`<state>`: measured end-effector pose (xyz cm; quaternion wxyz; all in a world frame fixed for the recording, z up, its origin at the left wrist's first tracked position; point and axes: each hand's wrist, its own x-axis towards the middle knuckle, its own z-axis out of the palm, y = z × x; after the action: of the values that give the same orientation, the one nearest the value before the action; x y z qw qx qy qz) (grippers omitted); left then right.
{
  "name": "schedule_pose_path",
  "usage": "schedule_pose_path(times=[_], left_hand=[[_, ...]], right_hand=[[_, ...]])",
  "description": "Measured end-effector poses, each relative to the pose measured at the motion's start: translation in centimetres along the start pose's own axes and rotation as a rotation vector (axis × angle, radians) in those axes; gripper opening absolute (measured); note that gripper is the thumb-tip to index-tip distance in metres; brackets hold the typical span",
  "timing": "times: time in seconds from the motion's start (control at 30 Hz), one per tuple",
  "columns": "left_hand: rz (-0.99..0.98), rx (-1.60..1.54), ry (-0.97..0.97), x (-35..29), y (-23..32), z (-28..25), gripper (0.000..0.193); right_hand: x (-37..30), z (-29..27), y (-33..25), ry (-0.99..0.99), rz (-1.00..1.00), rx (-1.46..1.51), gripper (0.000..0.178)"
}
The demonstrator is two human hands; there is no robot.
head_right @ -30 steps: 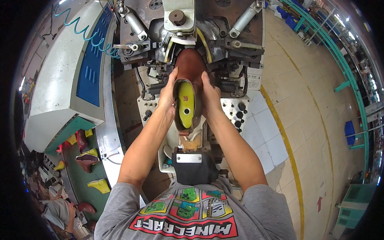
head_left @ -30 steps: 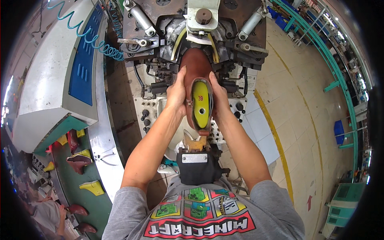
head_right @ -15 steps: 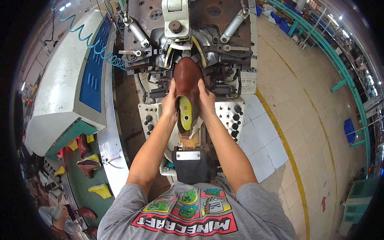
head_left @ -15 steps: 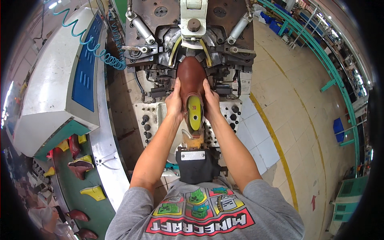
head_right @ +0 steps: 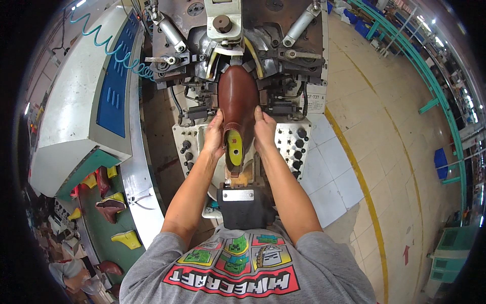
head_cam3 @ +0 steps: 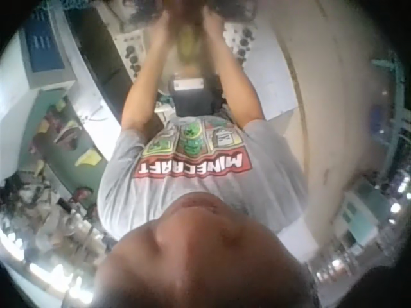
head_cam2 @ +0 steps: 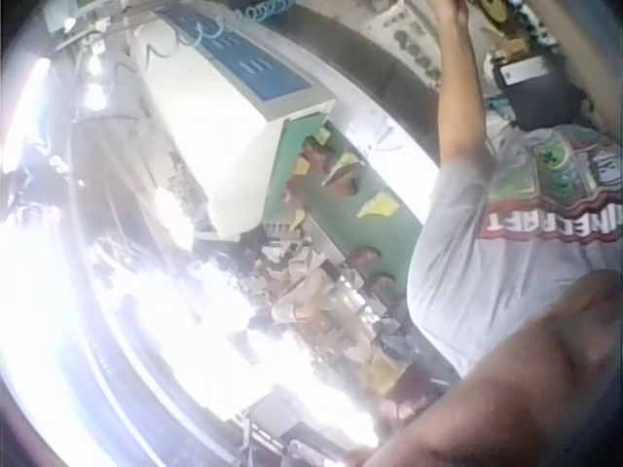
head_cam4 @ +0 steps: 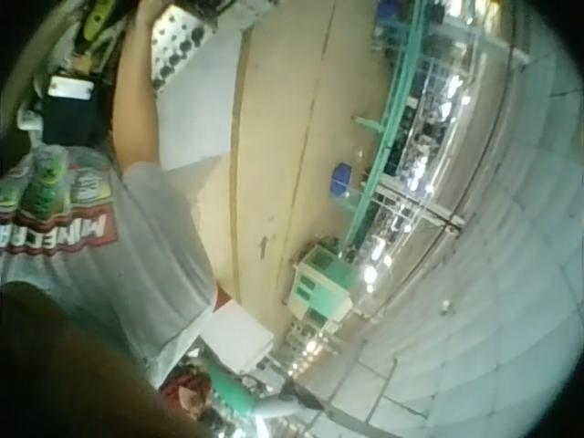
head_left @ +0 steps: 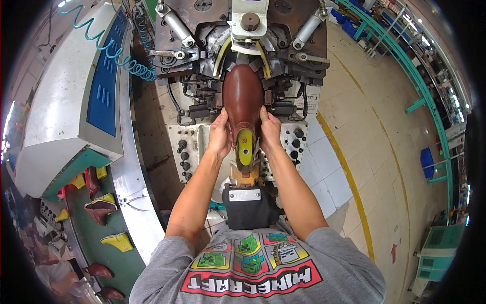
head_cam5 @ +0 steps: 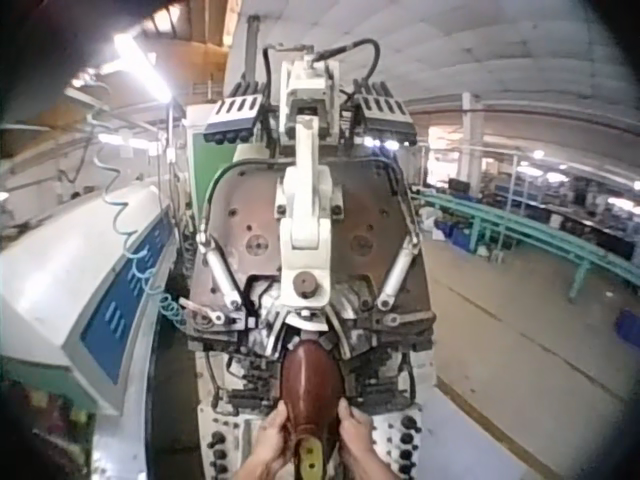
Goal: The person fits shoe uppers onto shoe lasts by hand, positions each assembled shoe into a lasting machine to press and shape it, and removes it.
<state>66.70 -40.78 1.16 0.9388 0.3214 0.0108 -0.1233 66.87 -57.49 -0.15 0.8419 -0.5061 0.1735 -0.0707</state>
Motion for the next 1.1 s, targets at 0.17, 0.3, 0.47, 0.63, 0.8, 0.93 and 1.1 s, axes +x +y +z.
schedule_pose_path(times=[0.17, 0.3, 0.47, 0.63, 0.8, 0.93, 1.1], left_hand=[[-0.137, 0.091, 0.052, 0.0, 2.4, 1.6, 0.062], [-0.134, 0.124, 0.16, 1.0, 2.2, 4.5, 0.082], [-0.068, 0.246, 0.225, 0.7, 1.9, 5.8, 0.082], [0.051, 0.252, 0.318, 0.6, 2.0, 6.0, 0.079], [-0.015, 0.259, 0.269, 0.8, 2.0, 5.9, 0.08], [0.053, 0.276, 0.325, 0.9, 2.0, 5.6, 0.08], [-0.006, 0.283, 0.278, 0.9, 1.8, 5.4, 0.082]], right_hand=[[-1.3, 1.6, -1.2, -0.083, 0.031, 0.076, 0.049], [-1.7, 3.3, -2.3, 0.077, 0.157, 0.101, 0.067], [-1.8, 3.8, -2.9, 0.044, 0.078, -0.055, 0.078], [-1.6, 3.9, -2.4, 0.057, 0.04, -0.011, 0.071], [-1.0, 3.9, -2.0, -0.049, 0.042, 0.025, 0.064], [-0.9, 3.7, -1.9, -0.062, 0.002, -0.044, 0.066], [-0.8, 3.5, -1.7, 0.048, 0.013, -0.121, 0.07]])
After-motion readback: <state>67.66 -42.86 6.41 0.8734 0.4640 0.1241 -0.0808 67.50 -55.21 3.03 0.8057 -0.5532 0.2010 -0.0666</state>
